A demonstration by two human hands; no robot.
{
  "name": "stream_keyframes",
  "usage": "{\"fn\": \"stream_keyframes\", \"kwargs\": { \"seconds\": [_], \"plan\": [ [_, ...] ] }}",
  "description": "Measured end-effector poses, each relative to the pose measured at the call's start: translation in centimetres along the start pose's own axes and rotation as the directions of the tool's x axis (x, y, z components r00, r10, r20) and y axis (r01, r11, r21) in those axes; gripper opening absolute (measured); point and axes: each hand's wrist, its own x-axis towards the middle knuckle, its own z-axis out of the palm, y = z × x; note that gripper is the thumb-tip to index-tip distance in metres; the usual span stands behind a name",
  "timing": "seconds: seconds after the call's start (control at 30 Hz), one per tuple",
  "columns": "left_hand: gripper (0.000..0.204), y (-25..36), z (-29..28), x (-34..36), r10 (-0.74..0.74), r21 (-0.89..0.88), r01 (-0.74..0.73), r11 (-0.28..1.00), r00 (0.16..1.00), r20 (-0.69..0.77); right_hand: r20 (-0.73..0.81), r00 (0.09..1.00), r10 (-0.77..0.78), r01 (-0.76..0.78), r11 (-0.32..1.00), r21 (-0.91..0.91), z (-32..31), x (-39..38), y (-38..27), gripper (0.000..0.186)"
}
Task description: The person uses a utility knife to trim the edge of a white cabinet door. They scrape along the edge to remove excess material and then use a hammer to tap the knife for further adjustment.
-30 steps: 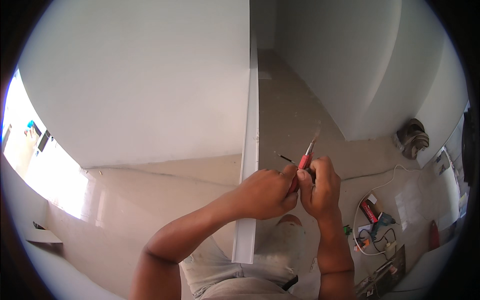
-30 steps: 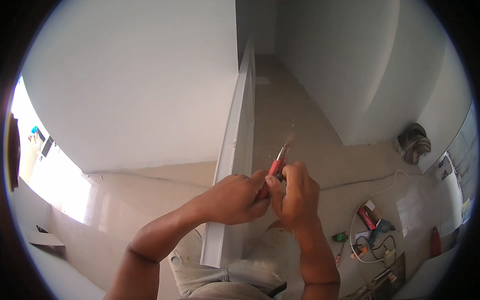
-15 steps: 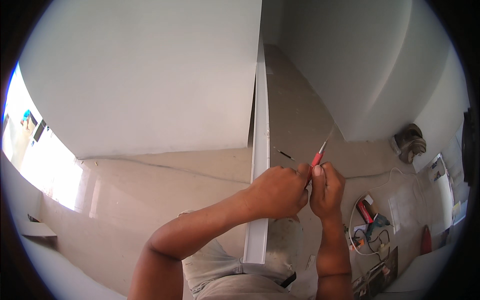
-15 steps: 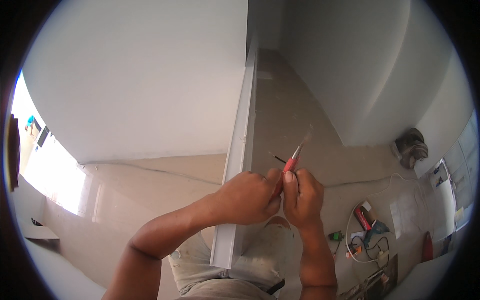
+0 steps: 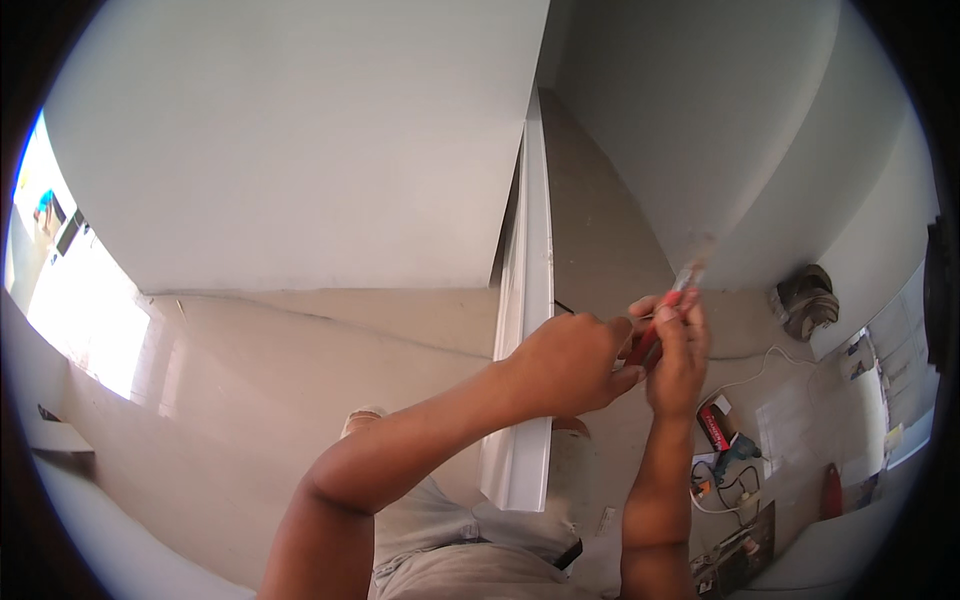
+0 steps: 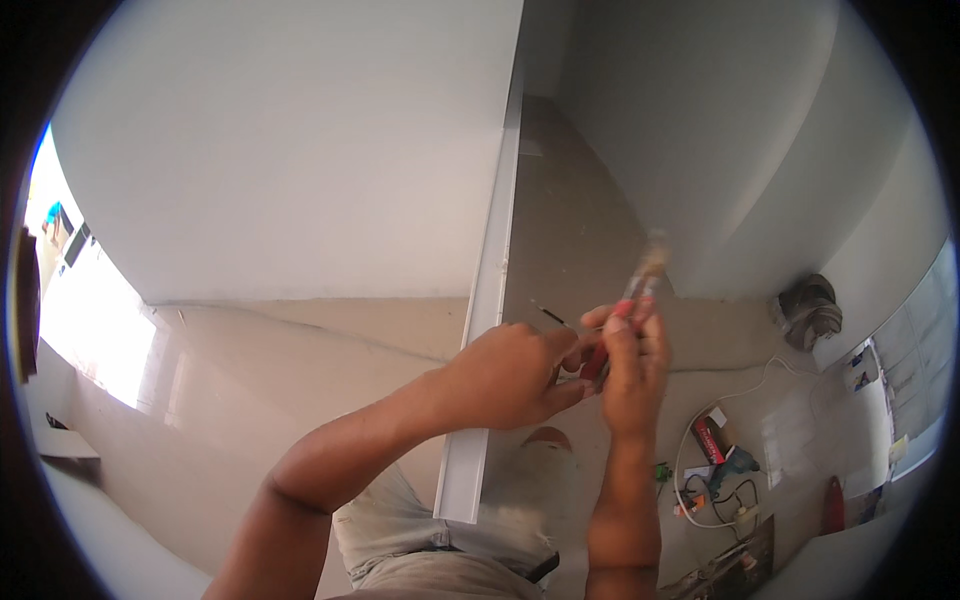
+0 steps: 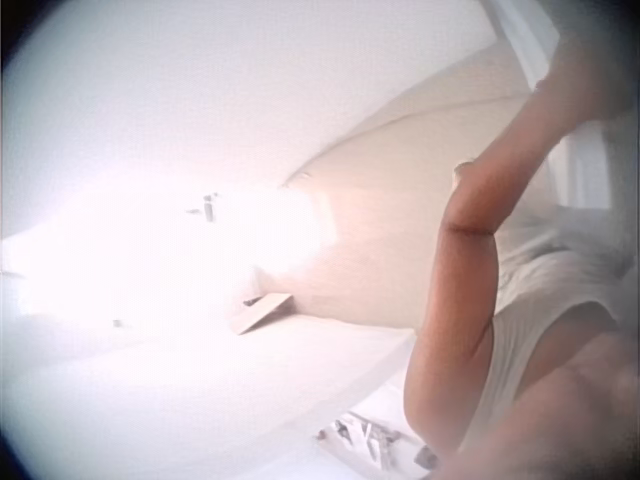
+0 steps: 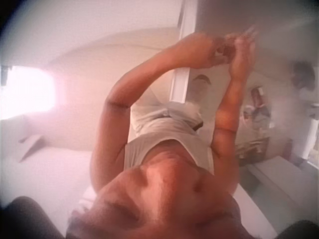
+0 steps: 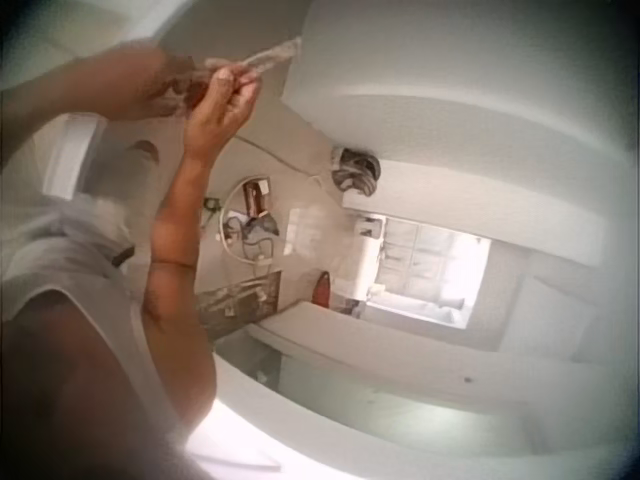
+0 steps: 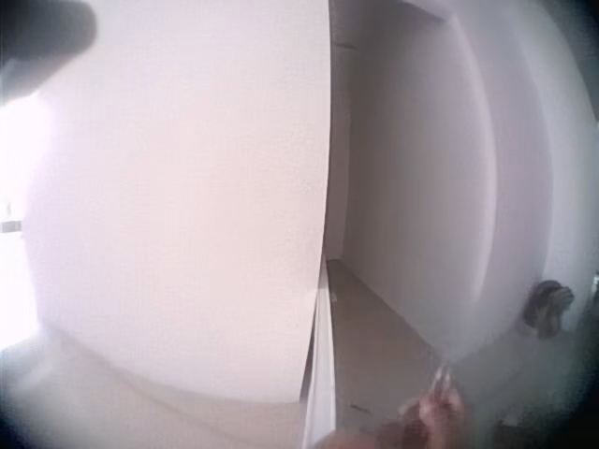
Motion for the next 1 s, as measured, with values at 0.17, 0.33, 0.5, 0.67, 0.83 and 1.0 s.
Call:
{"fn": "stream_keyframes", "kwargs": {
  "seconds": [0.17, 0.33, 0.5, 0.67, 0.83, 1.0],
  "plan": [
    [0.026, -0.6, -0.8, -0.3, 0.094, -0.162, -0.102, 0.981, 0.994, -0.058, 0.173, 0.982, -0.074, 0.175, 0.703, -0.689, -0.3, 2.0, -1.1, 0.022],
    [0.024, -0.5, -1.1, -1.2, 0.21, -0.265, -0.203, 0.943, 0.978, -0.002, 0.451, 0.89, -0.064, 0.441, 0.368, -0.819, -0.2, 2.2, 0.3, 0.024],
    [0.033, -0.9, -1.5, -4.6, 0.271, -0.241, -0.259, 0.935, 0.963, 0.017, 0.542, 0.838, -0.052, 0.543, 0.164, -0.824, 1.7, 2.2, -0.4, 0.017],
    [0.037, -1.0, -0.2, -5.7, 0.374, -0.263, -0.424, 0.867, 0.901, -0.22, 0.515, 0.853, 0.082, 0.516, 0.01, -0.857, 2.7, 2.0, -1.1, 0.018],
    [0.038, -0.6, 0.6, -5.9, 0.405, -0.204, -0.467, 0.86, 0.87, -0.282, 0.511, 0.854, 0.098, 0.518, -0.06, -0.853, 4.1, 2.5, -1.1, 0.015],
    [0.04, -0.4, 0.6, -6.1, 0.389, -0.224, -0.445, 0.867, 0.885, -0.255, 0.53, 0.843, 0.09, 0.535, -0.044, -0.844, 4.7, 2.7, -0.8, 0.012]
  ]
}}
